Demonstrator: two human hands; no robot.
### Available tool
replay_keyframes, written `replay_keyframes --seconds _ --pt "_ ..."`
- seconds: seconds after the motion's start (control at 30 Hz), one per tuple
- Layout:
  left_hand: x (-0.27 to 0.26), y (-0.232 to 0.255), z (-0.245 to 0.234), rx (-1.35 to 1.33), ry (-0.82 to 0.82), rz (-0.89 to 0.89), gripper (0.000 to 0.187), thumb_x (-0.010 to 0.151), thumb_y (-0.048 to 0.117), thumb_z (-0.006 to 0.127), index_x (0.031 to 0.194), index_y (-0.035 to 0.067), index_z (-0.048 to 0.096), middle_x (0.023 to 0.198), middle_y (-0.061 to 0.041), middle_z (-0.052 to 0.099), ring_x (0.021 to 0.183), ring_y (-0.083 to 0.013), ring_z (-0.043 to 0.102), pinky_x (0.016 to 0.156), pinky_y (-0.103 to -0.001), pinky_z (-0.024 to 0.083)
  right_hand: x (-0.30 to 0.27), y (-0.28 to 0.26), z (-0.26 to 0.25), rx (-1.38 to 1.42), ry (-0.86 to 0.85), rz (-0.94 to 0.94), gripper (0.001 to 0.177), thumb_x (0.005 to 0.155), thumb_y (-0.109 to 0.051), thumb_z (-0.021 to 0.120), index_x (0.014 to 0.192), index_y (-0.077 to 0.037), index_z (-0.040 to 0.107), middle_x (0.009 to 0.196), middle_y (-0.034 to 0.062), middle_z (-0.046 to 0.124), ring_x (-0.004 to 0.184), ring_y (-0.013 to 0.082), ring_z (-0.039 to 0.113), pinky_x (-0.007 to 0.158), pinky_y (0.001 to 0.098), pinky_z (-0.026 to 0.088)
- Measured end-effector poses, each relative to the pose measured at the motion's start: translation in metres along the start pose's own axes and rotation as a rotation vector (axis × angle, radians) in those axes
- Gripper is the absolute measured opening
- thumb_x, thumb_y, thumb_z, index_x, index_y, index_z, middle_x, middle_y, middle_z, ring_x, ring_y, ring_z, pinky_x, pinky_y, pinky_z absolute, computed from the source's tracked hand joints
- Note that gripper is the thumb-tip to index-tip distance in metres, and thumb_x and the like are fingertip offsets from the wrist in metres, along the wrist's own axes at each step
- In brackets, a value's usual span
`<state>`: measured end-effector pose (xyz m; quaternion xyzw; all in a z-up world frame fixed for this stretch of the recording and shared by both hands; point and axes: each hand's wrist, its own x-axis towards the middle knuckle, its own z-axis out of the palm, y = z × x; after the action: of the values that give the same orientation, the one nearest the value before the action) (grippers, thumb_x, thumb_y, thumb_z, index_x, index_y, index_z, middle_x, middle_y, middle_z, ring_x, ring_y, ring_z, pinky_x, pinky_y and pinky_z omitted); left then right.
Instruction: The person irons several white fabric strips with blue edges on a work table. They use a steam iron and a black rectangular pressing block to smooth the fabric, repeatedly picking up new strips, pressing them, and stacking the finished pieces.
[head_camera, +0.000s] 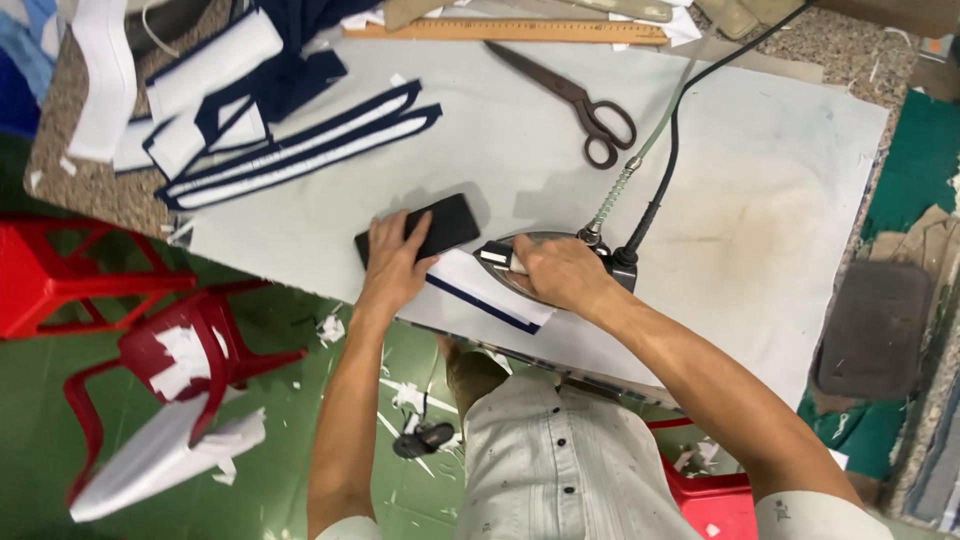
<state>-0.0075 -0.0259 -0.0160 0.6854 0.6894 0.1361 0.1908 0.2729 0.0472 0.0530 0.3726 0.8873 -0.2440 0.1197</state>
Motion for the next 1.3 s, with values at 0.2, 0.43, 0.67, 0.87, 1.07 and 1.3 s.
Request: replay_keyframes --seconds 0.2,0.43,0.67,0.87,1.07,1.3 --pt "0.008 0.047 0.027 0.132 -0.267 0.046 0.076 0.095 0.014 0.066 0.161 0.027 0.032 0.165 -0.016 0.031 0.156 -0.0295 0.019 0.127 -0.053 0.000 -0.068 0.022 -0.008 -0.019 -0.024 -0.102 0.033 0.094 -0.039 0.061 0.107 -0.009 0.056 0.084 0.0220 0.073 0.077 0.0404 0.075 0.069 0.0475 0.059" --pt "-0.003 0.149 0.038 0.271 -0.489 0.125 0.085 0.089 0.011 0.070 0.161 0.033 0.030 0.164 -0.007 0.036 0.156 -0.0270 0.020 0.122 -0.065 -0.003 -0.159 0.080 -0.006 -0.038 -0.067 -0.060 0.033 0.092 -0.040 0.063 0.108 -0.012 0.058 0.088 0.0204 0.074 0.078 0.0394 0.076 0.069 0.0479 0.060" --pt "0.000 0.157 0.047 0.204 -0.540 0.054 0.088 0.085 0.002 0.075 0.159 0.028 0.036 0.163 -0.005 0.039 0.155 -0.0302 0.022 0.120 -0.070 0.002 -0.162 0.128 -0.007 0.163 0.149 0.445 0.051 0.092 -0.047 0.067 0.121 -0.005 0.059 0.103 0.0240 0.073 0.096 0.0425 0.073 0.085 0.0515 0.058" --pt "0.004 0.150 0.053 0.202 -0.551 0.038 0.091 0.081 0.002 0.078 0.158 0.031 0.038 0.160 -0.004 0.043 0.154 -0.0300 0.024 0.120 -0.071 0.004 -0.173 0.136 0.003 0.185 0.586 0.453 0.049 0.096 -0.032 0.073 0.132 0.000 0.062 0.117 0.0216 0.068 0.109 0.0388 0.068 0.092 0.0450 0.055" --pt "0.006 0.159 0.044 0.190 -0.545 0.012 0.090 0.079 -0.001 0.079 0.156 0.029 0.043 0.158 -0.004 0.047 0.153 -0.0299 0.027 0.121 -0.070 0.005 -0.212 0.131 0.053 -0.259 0.536 0.296 0.085 0.072 -0.016 0.083 0.148 -0.003 0.049 0.150 0.0284 0.047 0.134 0.0424 0.047 0.109 0.0500 0.039" --pt "0.007 0.160 0.046 0.174 -0.538 -0.026 0.090 0.078 0.000 0.081 0.155 0.030 0.045 0.158 -0.002 0.048 0.153 -0.0270 0.028 0.122 -0.068 0.005 -0.195 0.137 0.049 -0.392 0.585 0.345 0.106 0.056 -0.030 0.094 0.150 -0.011 0.050 0.132 0.0215 0.060 0.114 0.0348 0.058 0.106 0.0471 0.039"
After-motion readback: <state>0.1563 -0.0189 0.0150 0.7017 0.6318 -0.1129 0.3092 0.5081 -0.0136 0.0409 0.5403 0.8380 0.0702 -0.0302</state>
